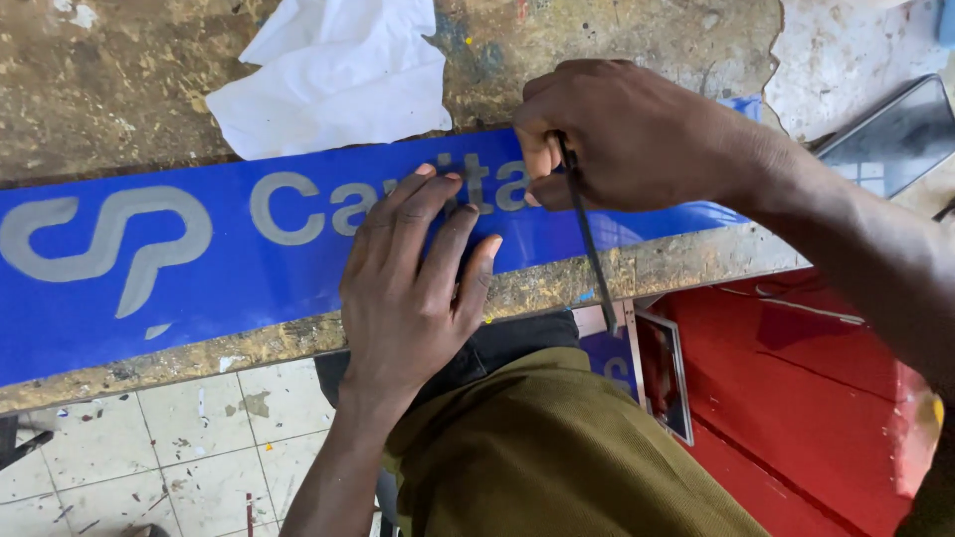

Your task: Using a weeding tool to remove excess vinyl from a sign

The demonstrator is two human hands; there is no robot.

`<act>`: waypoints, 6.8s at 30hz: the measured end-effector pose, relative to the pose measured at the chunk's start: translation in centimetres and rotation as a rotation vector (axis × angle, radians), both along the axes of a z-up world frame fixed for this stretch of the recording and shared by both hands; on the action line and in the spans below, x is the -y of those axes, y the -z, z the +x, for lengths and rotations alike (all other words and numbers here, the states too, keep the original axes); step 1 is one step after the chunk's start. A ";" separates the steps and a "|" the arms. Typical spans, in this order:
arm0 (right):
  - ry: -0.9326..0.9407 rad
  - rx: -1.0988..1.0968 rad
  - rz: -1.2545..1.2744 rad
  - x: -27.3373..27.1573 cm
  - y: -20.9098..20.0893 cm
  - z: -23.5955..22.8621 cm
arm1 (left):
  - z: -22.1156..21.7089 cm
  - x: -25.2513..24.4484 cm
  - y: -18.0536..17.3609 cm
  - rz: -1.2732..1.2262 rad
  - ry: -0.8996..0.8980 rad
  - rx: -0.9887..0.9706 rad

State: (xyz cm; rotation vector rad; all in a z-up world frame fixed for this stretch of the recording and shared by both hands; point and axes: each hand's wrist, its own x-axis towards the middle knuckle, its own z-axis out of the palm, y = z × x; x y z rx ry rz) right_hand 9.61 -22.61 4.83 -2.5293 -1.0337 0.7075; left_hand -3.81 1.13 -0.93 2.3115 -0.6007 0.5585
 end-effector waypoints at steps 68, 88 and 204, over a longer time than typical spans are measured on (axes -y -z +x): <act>-0.556 0.599 -0.397 -4.2 -2.1 -1.8 | -0.4 -0.3 0.7 -0.012 0.016 -0.013; -0.435 0.663 0.034 -0.9 -0.1 -2.8 | -0.4 -0.1 0.3 0.015 0.006 0.046; 0.602 0.214 0.656 0.6 2.5 -11.9 | 4.4 -0.1 -2.4 0.158 0.244 -0.157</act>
